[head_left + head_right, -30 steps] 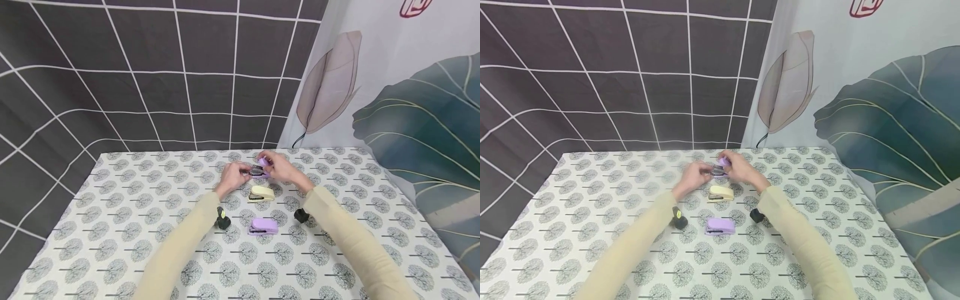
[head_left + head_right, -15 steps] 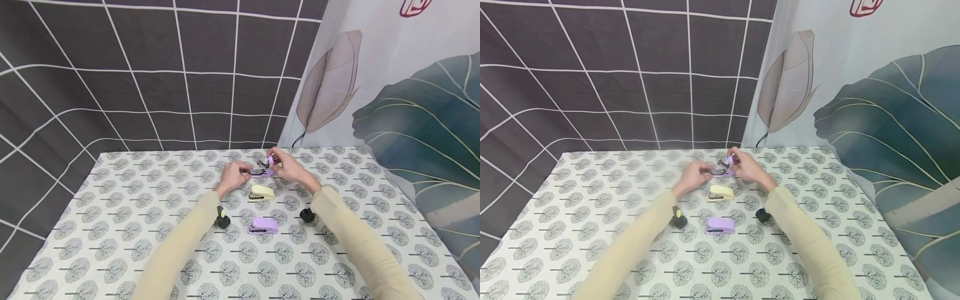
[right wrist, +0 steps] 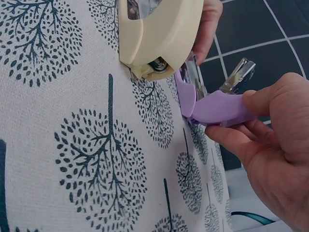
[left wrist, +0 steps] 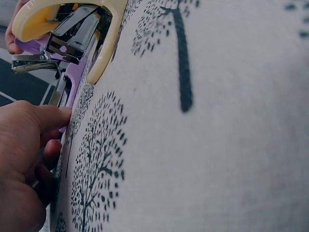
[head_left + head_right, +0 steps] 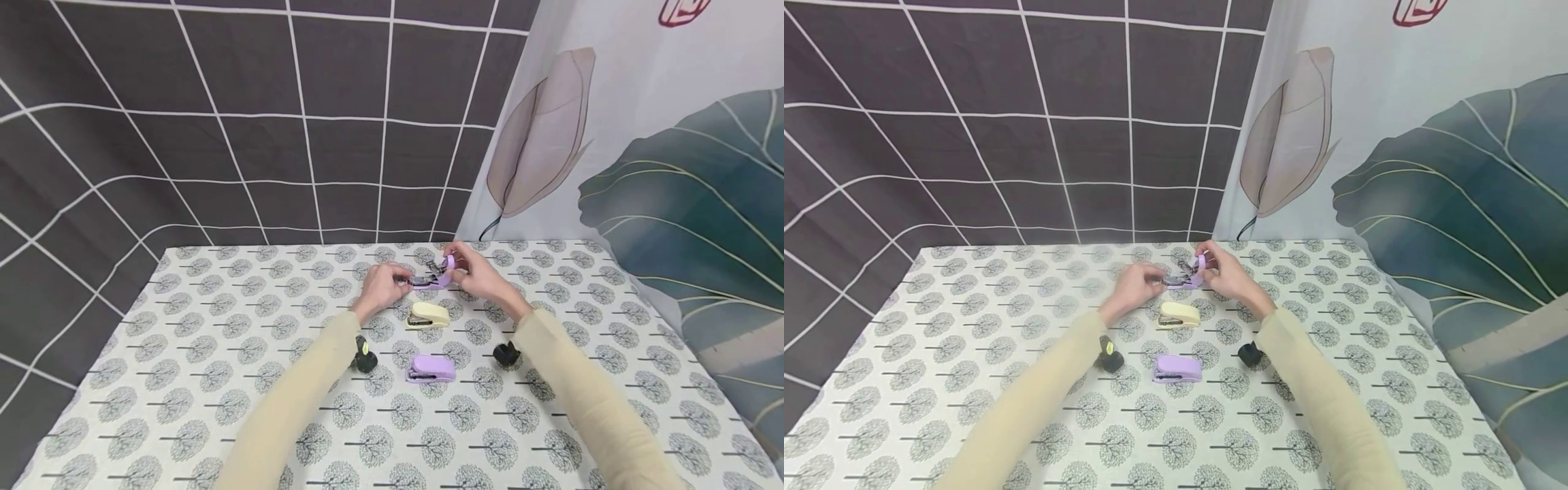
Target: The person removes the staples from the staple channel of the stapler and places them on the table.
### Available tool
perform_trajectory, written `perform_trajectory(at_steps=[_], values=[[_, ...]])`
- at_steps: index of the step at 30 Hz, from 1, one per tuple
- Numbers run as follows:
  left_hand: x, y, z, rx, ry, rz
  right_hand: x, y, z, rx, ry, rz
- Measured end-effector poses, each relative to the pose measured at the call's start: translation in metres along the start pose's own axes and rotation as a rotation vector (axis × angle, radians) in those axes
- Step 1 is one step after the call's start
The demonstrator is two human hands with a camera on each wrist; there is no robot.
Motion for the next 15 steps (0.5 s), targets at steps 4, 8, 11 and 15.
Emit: perform_trajectory(at_steps=[4,8,11,15], values=[[0.0,-0.001,0.001,0.003,0.007,0.009,-0.004,0.001,-0.003,-0.01,-0.026,0.062],[0.0,-0.001,0.001,-0.006,-0.008,0.02,-0.008,0.002,-0.006,-0.025,-0.034,0.108],[-0.001,0.0,0.0,-0.005,-0.008,0.022,-0.013,0.002,-0.009,-0.03,-0.039,0.159],[-0.001,0.0,0.0,0.005,0.014,0.01,-0.02,0.001,-0.011,-0.039,-0.056,0.26]])
Point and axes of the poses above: each hand's wrist, its own z-axis towards the middle knuckle, its own y-axis out of the back of the hand, x = y × z, the point moved 4 cm from there along z, towards the middle knuckle
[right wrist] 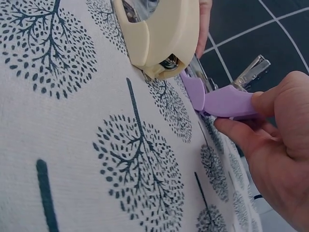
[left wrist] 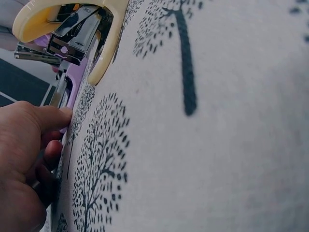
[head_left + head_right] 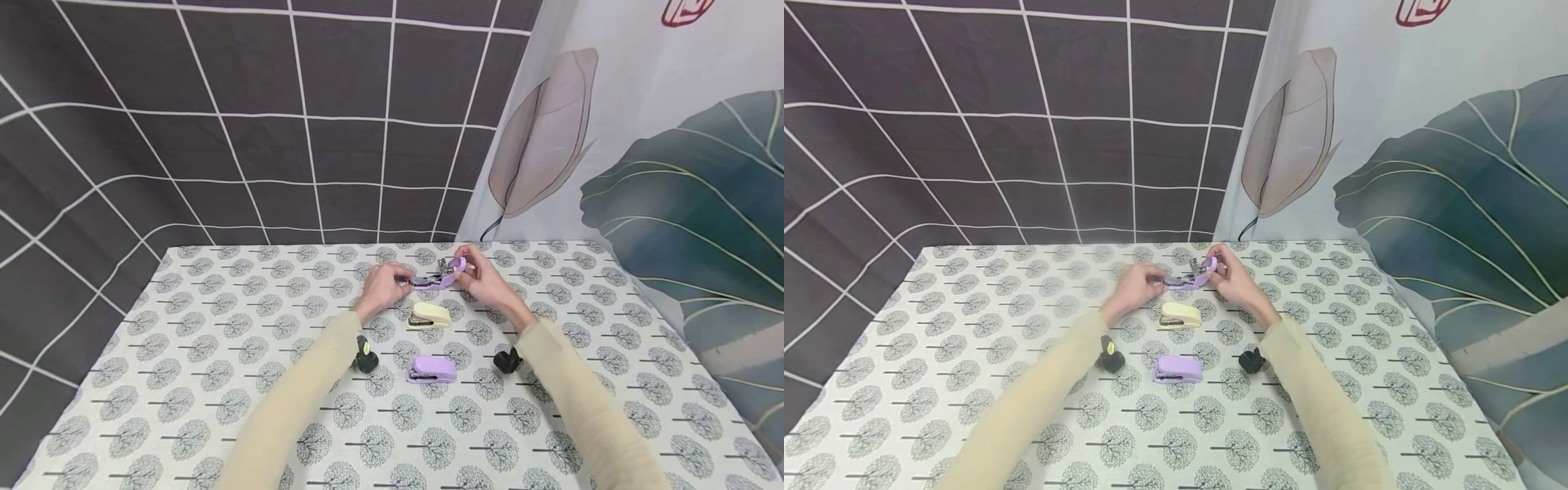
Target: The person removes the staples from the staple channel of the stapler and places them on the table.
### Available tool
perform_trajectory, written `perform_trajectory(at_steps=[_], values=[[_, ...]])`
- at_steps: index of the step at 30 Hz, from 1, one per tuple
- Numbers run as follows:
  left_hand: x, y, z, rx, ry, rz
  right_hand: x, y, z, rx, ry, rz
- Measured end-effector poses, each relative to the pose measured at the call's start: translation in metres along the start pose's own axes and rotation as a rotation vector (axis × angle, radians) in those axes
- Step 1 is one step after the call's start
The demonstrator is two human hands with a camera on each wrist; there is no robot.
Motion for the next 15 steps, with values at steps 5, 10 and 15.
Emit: perform_trajectory(at_steps=[5,10,15], values=[[0.0,0.0,0.0,0.003,0.003,0.004,-0.007,0.0,-0.001,-0.026,-0.046,0.114],[-0.001,0.001,-0.001,0.006,-0.001,-0.001,-0.011,0.0,-0.003,-0.051,-0.044,0.175],[0.0,0.001,-0.001,0.003,-0.009,0.01,-0.014,0.0,-0.003,-0.068,-0.009,0.195]])
Point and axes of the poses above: each hand's wrist, its own z-axis towards the middle knuckle, its own y-axis out of the back of the hand, x = y × z, the point moved 4 cm from there along z, towards the middle knuckle
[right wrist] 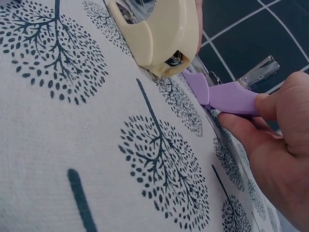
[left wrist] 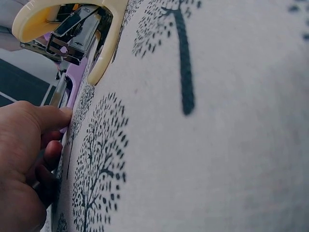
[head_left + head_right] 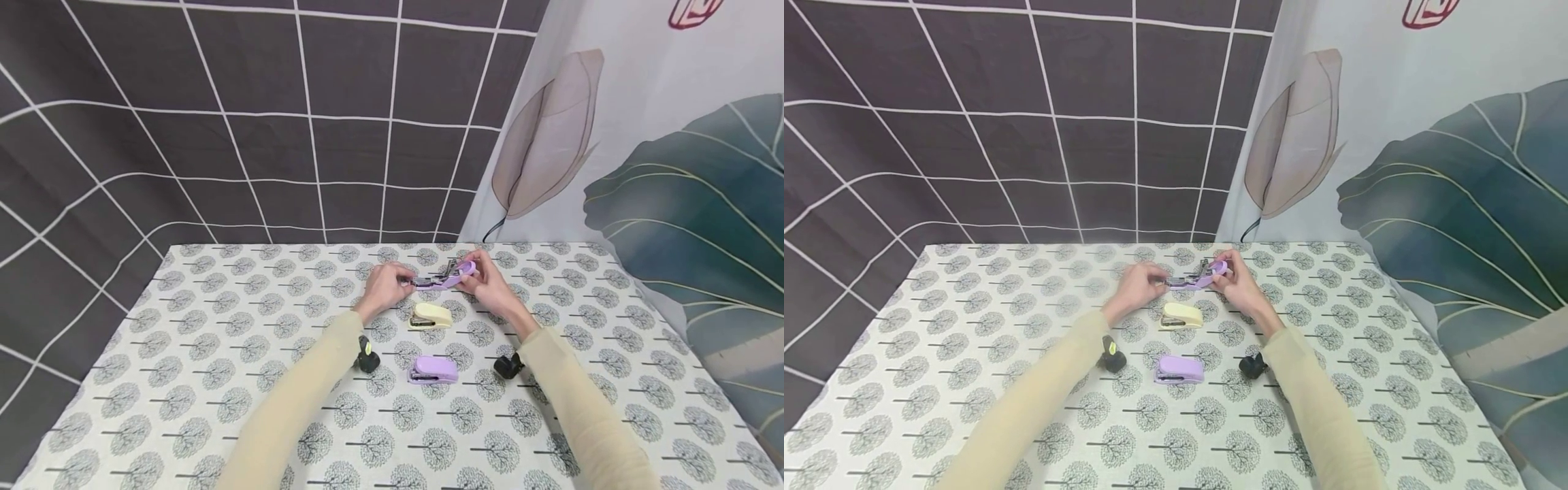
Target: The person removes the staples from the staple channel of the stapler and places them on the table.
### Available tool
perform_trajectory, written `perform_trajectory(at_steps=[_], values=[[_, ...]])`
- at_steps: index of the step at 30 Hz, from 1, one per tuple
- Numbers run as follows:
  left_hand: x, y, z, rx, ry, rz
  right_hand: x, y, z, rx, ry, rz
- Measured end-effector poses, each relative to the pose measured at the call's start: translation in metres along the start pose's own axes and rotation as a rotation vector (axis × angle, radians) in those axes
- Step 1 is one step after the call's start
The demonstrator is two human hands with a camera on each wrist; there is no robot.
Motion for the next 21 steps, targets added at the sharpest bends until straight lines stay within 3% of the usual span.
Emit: perform_trajectory(at_steps=[11,16,21], values=[[0.0015,-0.0024,0.0006,0.015,0.025,-0.026,-0.0052,0.0024,-0.0046,-0.063,-0.063,0.035],[0.0015,-0.0016,0.0005,0.007,0.021,-0.023,-0.0078,0.0026,-0.0047,-0.066,-0.051,0.057],[0.0018,-0.0025,0.0001,0.004,0.014,-0.015,-0.0057,0.0045,-0.0087,-0.059,-0.063,-0.028]])
Point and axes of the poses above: each hand's wrist, its own z-axis towards the middle knuckle, its own y-axis out of the back of the hand, x = y × z, the point moved 4 cm from there along z, towards the middle knuckle
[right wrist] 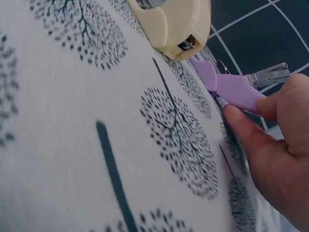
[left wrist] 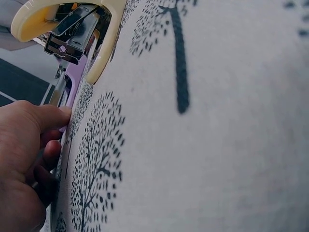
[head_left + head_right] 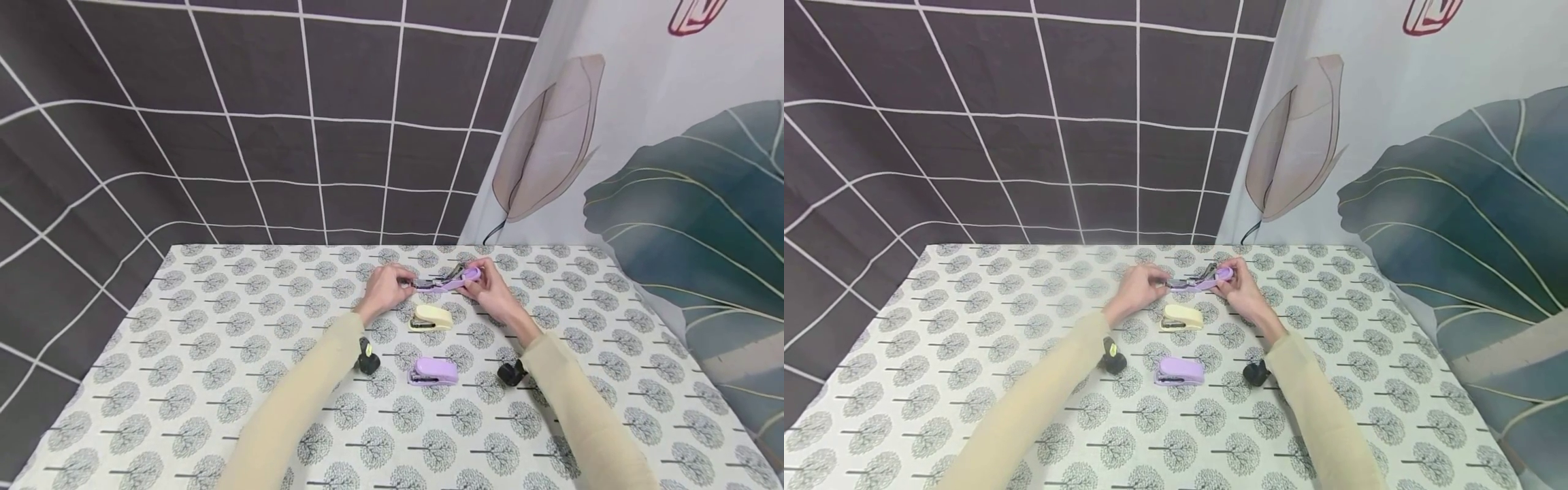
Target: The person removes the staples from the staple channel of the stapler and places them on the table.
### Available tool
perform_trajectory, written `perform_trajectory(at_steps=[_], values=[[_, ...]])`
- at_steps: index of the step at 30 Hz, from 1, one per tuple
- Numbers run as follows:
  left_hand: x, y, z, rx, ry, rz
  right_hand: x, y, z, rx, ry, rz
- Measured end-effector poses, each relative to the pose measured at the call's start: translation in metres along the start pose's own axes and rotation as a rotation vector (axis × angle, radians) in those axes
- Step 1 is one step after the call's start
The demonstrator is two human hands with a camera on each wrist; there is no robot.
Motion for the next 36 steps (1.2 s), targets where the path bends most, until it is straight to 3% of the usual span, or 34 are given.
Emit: perform_trajectory(at_steps=[4,8,11,13,15,18,21,24,36], values=[[0.0,0.001,0.0,0.013,-0.002,0.018,0.02,0.005,-0.009,-0.09,0.029,-0.219],[0.0,0.003,0.0,0.006,-0.009,0.026,0.058,0.002,-0.016,-0.278,0.208,-0.41],[0.001,0.004,0.0,-0.003,-0.005,0.01,0.076,-0.012,-0.016,-0.244,0.253,-0.42],[0.002,0.002,-0.001,0.004,0.001,0.004,0.077,-0.024,-0.012,-0.122,0.178,-0.38],[0.003,0.001,-0.002,0.003,-0.004,0.014,0.072,-0.036,-0.008,-0.004,0.052,-0.326],[0.002,0.0,-0.001,0.003,-0.016,0.025,0.061,-0.048,-0.002,0.076,-0.12,-0.292],[0.0,0.001,-0.001,-0.002,-0.025,0.027,0.053,-0.055,0.003,0.072,-0.213,-0.283],[-0.001,0.001,-0.001,0.002,-0.033,0.035,0.048,-0.058,0.007,0.049,-0.254,-0.271],[0.0,0.002,0.0,-0.006,-0.029,0.049,0.041,-0.066,0.016,0.021,-0.309,-0.254]])
Point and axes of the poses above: each hand's wrist, its own z-axis towards the middle knuckle, its own y-axis out of the back of the hand, x = y × z, the point moved 4 cm from there along z, towards the middle knuckle
